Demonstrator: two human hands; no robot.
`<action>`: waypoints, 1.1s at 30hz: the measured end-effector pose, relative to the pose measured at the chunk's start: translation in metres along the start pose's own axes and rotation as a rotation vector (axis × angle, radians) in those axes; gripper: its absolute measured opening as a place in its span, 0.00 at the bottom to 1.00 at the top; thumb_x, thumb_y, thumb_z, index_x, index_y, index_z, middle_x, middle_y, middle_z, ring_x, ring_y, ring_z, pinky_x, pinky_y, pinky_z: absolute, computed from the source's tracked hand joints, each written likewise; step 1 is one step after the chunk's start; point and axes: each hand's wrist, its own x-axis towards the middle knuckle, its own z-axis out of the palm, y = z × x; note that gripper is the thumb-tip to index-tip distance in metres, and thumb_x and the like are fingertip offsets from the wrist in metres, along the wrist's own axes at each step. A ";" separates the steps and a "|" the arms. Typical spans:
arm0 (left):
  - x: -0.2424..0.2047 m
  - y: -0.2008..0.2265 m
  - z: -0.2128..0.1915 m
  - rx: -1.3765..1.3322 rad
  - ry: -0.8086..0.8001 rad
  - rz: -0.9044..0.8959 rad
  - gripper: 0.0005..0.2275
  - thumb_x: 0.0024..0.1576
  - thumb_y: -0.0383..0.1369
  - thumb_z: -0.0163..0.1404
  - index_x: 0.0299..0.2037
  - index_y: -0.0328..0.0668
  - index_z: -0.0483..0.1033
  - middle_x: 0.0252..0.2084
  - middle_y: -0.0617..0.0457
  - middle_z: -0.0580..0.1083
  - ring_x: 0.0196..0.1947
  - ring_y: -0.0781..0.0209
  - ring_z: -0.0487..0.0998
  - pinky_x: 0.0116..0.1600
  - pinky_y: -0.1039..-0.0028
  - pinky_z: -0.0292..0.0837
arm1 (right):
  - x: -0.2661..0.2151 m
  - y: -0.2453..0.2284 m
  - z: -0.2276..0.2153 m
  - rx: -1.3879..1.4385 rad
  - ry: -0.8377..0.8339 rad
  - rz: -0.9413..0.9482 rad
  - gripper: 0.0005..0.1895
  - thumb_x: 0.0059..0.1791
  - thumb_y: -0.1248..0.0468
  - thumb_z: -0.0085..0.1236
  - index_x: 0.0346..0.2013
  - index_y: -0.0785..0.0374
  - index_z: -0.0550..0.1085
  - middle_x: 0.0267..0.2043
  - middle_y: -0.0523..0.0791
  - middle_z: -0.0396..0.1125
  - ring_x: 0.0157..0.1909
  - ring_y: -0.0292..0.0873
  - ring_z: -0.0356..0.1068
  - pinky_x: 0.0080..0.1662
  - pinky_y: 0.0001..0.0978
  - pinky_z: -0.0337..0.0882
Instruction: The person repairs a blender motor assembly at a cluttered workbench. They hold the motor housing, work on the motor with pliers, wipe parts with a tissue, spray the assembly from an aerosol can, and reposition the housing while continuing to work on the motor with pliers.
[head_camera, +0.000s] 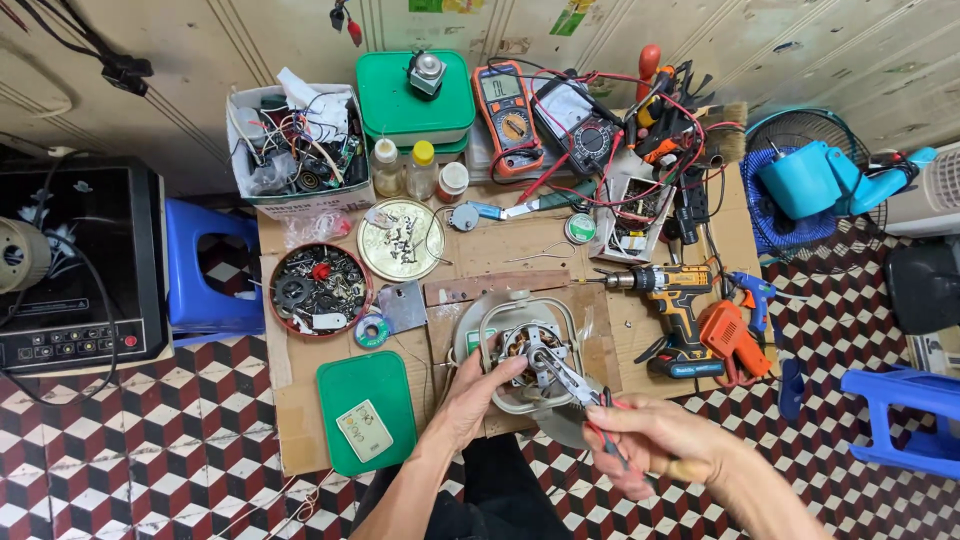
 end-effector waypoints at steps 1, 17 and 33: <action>0.002 -0.004 -0.001 0.000 0.002 0.001 0.38 0.50 0.42 0.61 0.71 0.39 0.61 0.64 0.48 0.71 0.64 0.60 0.68 0.69 0.65 0.57 | -0.002 -0.005 0.000 -0.001 -0.001 0.001 0.17 0.56 0.54 0.50 0.33 0.67 0.68 0.21 0.48 0.63 0.18 0.41 0.57 0.21 0.34 0.60; 0.007 -0.013 0.008 -0.187 0.109 -0.076 0.42 0.46 0.39 0.63 0.71 0.41 0.54 0.61 0.44 0.72 0.61 0.55 0.72 0.65 0.62 0.65 | 0.076 0.090 0.073 0.576 0.090 -0.543 0.20 0.52 0.47 0.44 0.34 0.62 0.65 0.23 0.47 0.59 0.20 0.45 0.59 0.24 0.37 0.59; 0.002 -0.022 0.014 -0.159 0.170 0.015 0.37 0.49 0.38 0.61 0.70 0.38 0.59 0.61 0.48 0.74 0.64 0.59 0.70 0.68 0.69 0.59 | 0.024 0.054 0.017 0.185 0.151 -0.136 0.20 0.54 0.52 0.48 0.34 0.70 0.68 0.20 0.50 0.60 0.20 0.46 0.61 0.24 0.36 0.62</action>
